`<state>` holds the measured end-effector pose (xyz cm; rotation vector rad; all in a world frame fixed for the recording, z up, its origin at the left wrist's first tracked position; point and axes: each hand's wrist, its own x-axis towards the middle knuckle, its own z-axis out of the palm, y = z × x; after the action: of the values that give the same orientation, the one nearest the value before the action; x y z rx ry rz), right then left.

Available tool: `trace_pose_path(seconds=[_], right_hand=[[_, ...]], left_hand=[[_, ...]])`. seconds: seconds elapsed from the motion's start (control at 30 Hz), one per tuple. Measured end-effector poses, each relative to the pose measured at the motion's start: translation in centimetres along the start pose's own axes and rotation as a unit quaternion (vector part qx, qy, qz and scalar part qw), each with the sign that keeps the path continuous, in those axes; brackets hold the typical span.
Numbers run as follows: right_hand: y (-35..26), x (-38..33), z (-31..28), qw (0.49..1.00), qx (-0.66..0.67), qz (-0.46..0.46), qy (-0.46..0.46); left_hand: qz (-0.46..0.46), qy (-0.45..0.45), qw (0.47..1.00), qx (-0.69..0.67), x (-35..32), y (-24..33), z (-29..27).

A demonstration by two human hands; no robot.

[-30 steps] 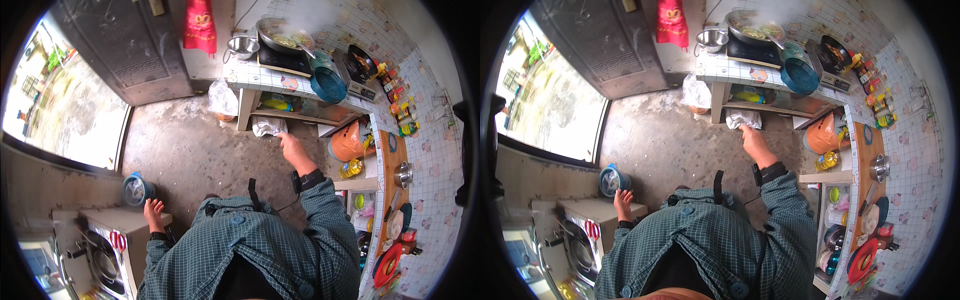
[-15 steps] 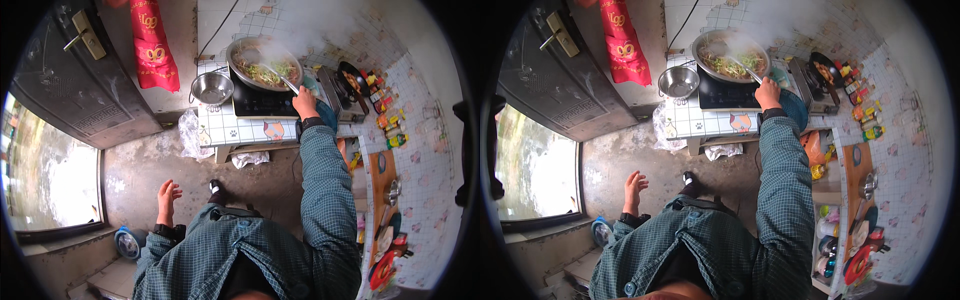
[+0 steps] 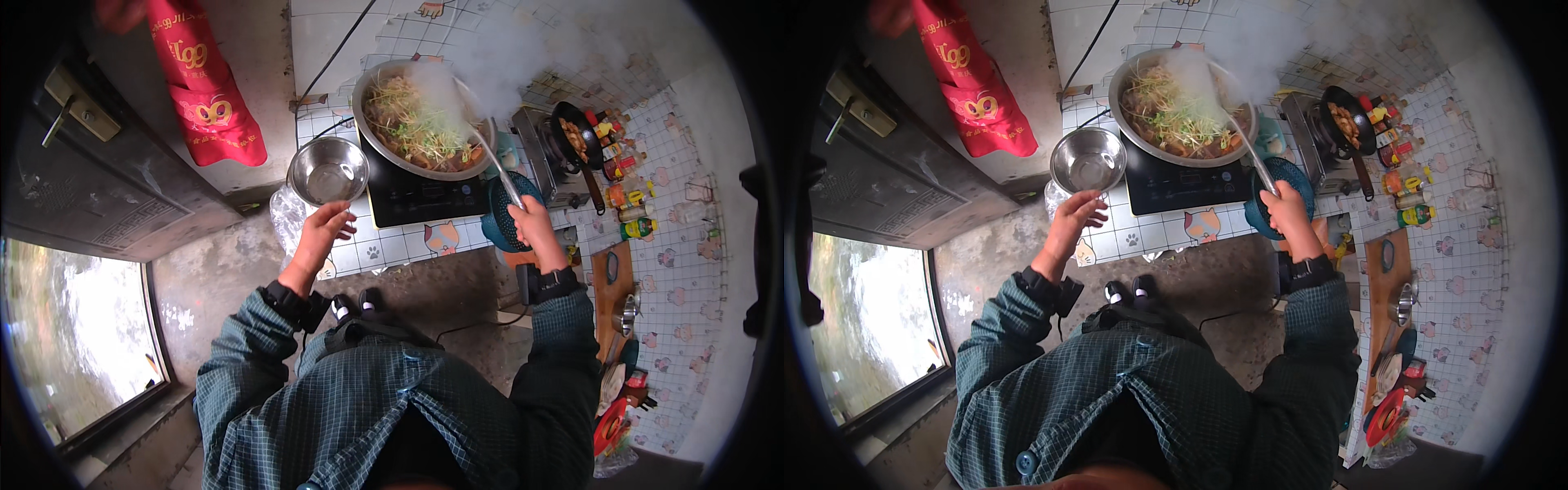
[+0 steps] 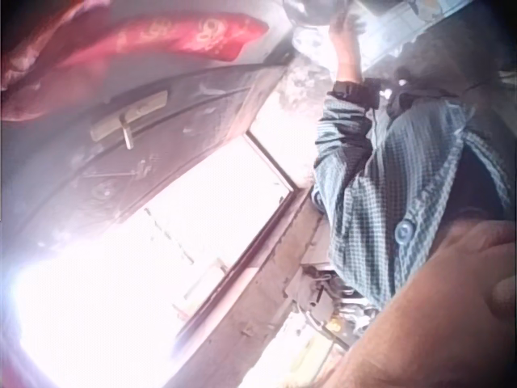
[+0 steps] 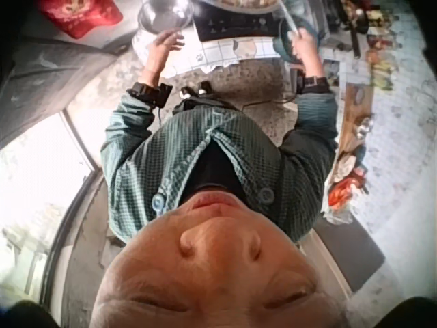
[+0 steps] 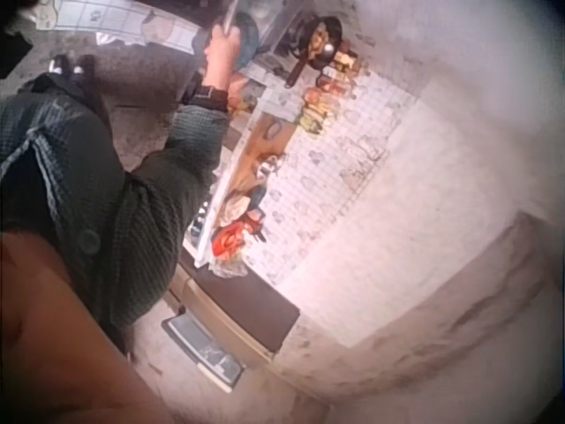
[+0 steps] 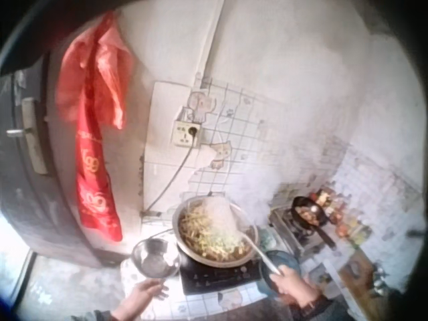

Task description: The person transfers fried chicken pieces from a metal bowl into a frying pan using chopsticks, then stirs a simmering pot containing noodles and vegetables with a ladle. The person also rinses a blue colander under running water and places it on the counter.

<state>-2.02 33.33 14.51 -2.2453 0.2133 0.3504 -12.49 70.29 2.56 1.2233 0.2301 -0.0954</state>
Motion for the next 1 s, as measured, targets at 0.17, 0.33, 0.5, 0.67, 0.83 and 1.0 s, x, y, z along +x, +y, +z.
trace_pose_path(seconds=[0.17,0.33,0.5,0.67,0.83,1.0], right_hand=[[-0.3,-2.2,-0.6,0.996,0.024,0.074,-0.034],[-0.7,-1.2,2.7,0.994,-0.051,-0.022,-0.091],[-2.9,1.0,5.1,0.987,-0.083,-0.072,-0.120],[-4.6,2.9,7.1,0.990,-0.041,-0.045,-0.130],[-4.2,2.8,8.1,0.986,0.024,0.007,-0.166],[-4.6,-0.2,4.5,0.994,0.024,-0.021,-0.104]], left_hand=[[-0.039,-0.001,0.999,-0.023,7.6,0.9,3.8],[-0.033,0.049,0.998,-0.036,11.9,1.0,5.8],[-0.018,0.052,0.997,-0.061,13.8,0.7,6.3],[-0.010,0.031,0.994,-0.102,13.8,0.5,6.1],[-0.031,0.038,0.989,-0.138,13.6,0.7,6.0],[-0.042,0.024,0.987,-0.152,13.6,0.9,5.5]])
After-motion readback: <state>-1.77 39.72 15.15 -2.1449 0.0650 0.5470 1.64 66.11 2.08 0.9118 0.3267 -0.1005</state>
